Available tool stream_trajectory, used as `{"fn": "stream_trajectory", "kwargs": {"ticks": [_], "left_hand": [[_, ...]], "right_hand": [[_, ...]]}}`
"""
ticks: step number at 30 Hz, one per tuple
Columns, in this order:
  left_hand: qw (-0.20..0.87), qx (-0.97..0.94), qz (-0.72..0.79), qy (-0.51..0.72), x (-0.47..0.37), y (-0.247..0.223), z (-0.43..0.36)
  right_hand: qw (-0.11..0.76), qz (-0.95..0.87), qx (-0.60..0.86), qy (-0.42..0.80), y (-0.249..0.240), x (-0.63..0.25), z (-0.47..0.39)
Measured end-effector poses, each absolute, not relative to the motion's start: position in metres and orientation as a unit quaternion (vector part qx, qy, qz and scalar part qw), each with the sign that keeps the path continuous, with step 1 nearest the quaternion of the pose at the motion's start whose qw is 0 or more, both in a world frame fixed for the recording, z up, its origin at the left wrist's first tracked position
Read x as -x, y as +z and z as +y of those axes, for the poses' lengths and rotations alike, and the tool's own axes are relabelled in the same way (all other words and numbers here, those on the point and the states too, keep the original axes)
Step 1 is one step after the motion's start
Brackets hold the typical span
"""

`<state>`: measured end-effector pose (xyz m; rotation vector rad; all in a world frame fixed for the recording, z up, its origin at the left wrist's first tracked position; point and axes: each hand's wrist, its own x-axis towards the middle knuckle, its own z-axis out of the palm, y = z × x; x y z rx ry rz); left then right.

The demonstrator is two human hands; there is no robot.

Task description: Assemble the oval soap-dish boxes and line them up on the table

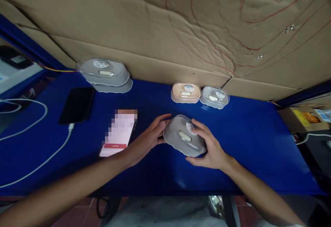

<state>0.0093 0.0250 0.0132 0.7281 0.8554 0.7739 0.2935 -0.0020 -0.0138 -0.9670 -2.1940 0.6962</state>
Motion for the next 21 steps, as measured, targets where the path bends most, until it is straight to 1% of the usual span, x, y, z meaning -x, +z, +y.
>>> {"fn": "stream_trajectory", "kwargs": {"ticks": [3, 5, 6, 7, 9, 10, 12, 13, 14, 15, 16, 17, 19, 21], "left_hand": [[0.772, -0.331, 0.406, 0.359, -0.009, 0.011, 0.027], [0.778, -0.319, 0.411, 0.352, -0.009, 0.008, 0.028], [0.78, -0.315, 0.412, 0.351, -0.008, 0.007, 0.028], [0.781, -0.314, 0.412, 0.349, -0.008, 0.005, 0.028], [0.782, -0.321, 0.408, 0.346, -0.008, 0.002, 0.029], [0.782, -0.327, 0.405, 0.343, -0.008, 0.0, 0.03], [0.781, -0.339, 0.402, 0.336, -0.007, -0.001, 0.031], [0.781, -0.344, 0.402, 0.332, -0.007, -0.001, 0.032], [0.781, -0.347, 0.403, 0.329, -0.007, 0.0, 0.032], [0.779, -0.35, 0.405, 0.326, -0.007, 0.001, 0.032], [0.777, -0.353, 0.409, 0.322, -0.007, 0.003, 0.032], [0.775, -0.357, 0.414, 0.317, -0.006, 0.005, 0.032], [0.766, -0.37, 0.426, 0.308, -0.007, 0.008, 0.032], [0.755, -0.387, 0.436, 0.301, -0.007, 0.01, 0.031]], "right_hand": [[0.311, -0.888, 0.317, 0.122, -0.023, -0.311, -0.004], [0.343, -0.887, 0.296, 0.089, -0.025, -0.316, -0.01], [0.371, -0.875, 0.295, 0.096, -0.024, -0.316, -0.013], [0.398, -0.856, 0.305, 0.126, -0.021, -0.314, -0.016], [0.423, -0.797, 0.345, 0.259, -0.012, -0.306, -0.019], [0.41, -0.761, 0.36, 0.35, -0.008, -0.302, -0.018], [0.354, -0.692, 0.368, 0.51, -0.002, -0.296, -0.013], [0.331, -0.671, 0.365, 0.553, 0.0, -0.296, -0.009], [0.326, -0.662, 0.368, 0.566, 0.0, -0.297, -0.004], [0.341, -0.666, 0.378, 0.545, 0.001, -0.301, 0.001], [0.366, -0.679, 0.397, 0.496, 0.002, -0.306, 0.006], [0.391, -0.702, 0.421, 0.421, 0.004, -0.314, 0.012], [0.408, -0.751, 0.47, 0.22, 0.012, -0.336, 0.022], [0.381, -0.771, 0.51, 0.023, 0.022, -0.364, 0.033]]}}
